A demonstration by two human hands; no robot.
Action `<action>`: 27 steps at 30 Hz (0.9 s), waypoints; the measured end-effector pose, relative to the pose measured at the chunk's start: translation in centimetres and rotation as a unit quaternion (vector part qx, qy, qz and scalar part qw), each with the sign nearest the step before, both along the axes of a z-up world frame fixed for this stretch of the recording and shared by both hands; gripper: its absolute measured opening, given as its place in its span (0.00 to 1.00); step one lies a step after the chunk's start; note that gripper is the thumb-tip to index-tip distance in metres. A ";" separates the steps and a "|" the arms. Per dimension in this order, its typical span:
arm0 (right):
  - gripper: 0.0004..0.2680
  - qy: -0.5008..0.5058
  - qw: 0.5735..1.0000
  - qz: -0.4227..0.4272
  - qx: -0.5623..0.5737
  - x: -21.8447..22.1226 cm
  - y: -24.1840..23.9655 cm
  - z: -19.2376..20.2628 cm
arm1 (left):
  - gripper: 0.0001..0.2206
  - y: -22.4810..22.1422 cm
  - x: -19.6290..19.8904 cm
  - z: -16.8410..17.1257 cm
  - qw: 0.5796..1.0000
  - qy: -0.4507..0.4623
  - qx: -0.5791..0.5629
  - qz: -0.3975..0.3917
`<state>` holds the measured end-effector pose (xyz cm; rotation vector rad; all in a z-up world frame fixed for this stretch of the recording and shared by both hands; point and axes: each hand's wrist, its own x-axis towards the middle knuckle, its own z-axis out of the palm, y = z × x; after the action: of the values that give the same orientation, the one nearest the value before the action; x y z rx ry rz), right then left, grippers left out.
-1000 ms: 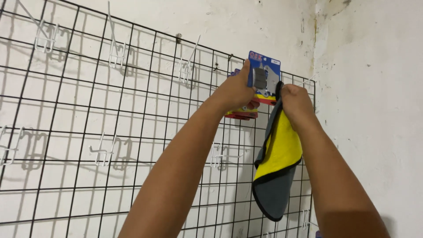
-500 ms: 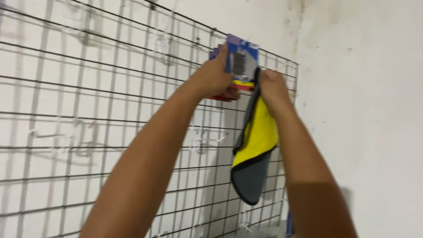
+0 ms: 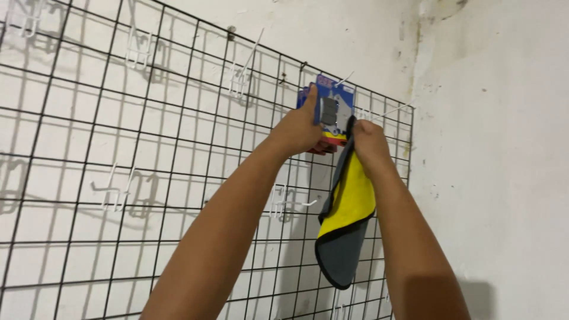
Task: Clean a packaged automotive part with a cloth and hang it on a wire display rack.
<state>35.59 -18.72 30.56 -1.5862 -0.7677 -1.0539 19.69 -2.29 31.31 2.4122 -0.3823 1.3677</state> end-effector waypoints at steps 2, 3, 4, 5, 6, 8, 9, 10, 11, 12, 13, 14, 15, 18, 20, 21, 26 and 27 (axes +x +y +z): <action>0.13 0.014 1.000 0.013 0.005 -1.4 0.1 -0.7 | 0.37 -0.4 -0.9 -0.5 1.000 -0.005 -0.009 -0.003; 0.13 0.028 0.999 0.022 0.014 -2.0 0.0 -1.0 | 0.36 -0.7 -1.3 -0.8 1.000 -0.011 -0.014 -0.010; 0.13 0.029 0.999 0.024 0.015 -2.5 0.2 -1.1 | 0.36 -0.5 -1.2 -0.9 1.000 -0.010 -0.013 -0.008; 0.13 0.028 0.999 0.020 0.010 -3.0 0.4 -1.1 | 0.36 -0.4 -1.2 -0.9 1.000 -0.017 -0.018 -0.009; 0.13 0.026 1.000 0.015 0.006 -3.5 0.4 -1.1 | 0.35 -0.5 -1.1 -1.0 0.999 -0.025 -0.023 -0.012; 0.13 0.023 1.000 0.002 -0.005 -3.5 0.7 -1.2 | 0.35 -0.4 -1.1 -1.0 1.000 -0.023 -0.020 -0.001; 0.13 0.020 1.000 -0.013 -0.017 -3.6 0.9 -1.2 | 0.35 -0.3 -1.1 -0.9 1.000 -0.021 -0.017 0.010; 0.13 0.020 1.000 -0.010 -0.017 -3.5 1.0 -1.3 | 0.35 -0.2 -0.9 -0.8 1.000 -0.022 -0.016 0.013; 0.13 0.021 1.000 -0.015 -0.016 -3.3 1.1 -1.4 | 0.35 -0.1 -0.7 -0.8 1.000 -0.018 -0.014 0.018; 0.13 0.023 0.999 -0.021 -0.017 -3.1 1.3 -1.7 | 0.35 0.0 -0.4 -1.0 1.000 -0.013 -0.013 0.024; 0.13 0.025 0.999 -0.018 -0.019 -3.1 1.4 -1.6 | 0.35 0.1 -0.3 -0.9 0.999 -0.012 -0.015 0.027; 0.13 0.018 1.000 -0.017 -0.019 -3.0 1.3 -1.8 | 0.35 0.1 0.0 -1.1 0.999 -0.013 -0.017 0.025; 0.13 0.012 1.000 -0.016 -0.019 -2.9 1.2 -1.9 | 0.35 0.1 0.2 -1.2 0.999 -0.014 -0.019 0.022; 0.13 -0.008 1.000 -0.005 -0.012 -2.2 1.1 -2.1 | 0.35 -0.1 -0.4 -1.9 1.000 -0.014 -0.015 0.014; 0.12 -0.010 1.000 0.000 -0.012 -1.9 1.1 -2.1 | 0.34 0.3 0.0 -1.9 1.000 -0.018 -0.017 0.006; 0.12 -0.017 1.000 0.004 -0.008 -1.7 1.1 -2.3 | 0.34 0.5 0.4 -1.9 0.999 -0.028 -0.016 -0.003; 0.10 0.035 0.998 0.043 -0.010 -3.7 -0.2 -3.1 | 0.37 0.2 -0.3 -3.3 1.000 -0.011 -0.020 0.012; 0.09 0.050 0.997 0.050 -0.008 -4.6 -0.3 -3.1 | 0.34 0.1 -1.0 -3.4 0.999 -0.021 -0.032 -0.030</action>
<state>30.96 -19.06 27.47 -1.5844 -0.7803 -0.8926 18.68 -2.24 27.94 2.3043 -0.4112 1.3865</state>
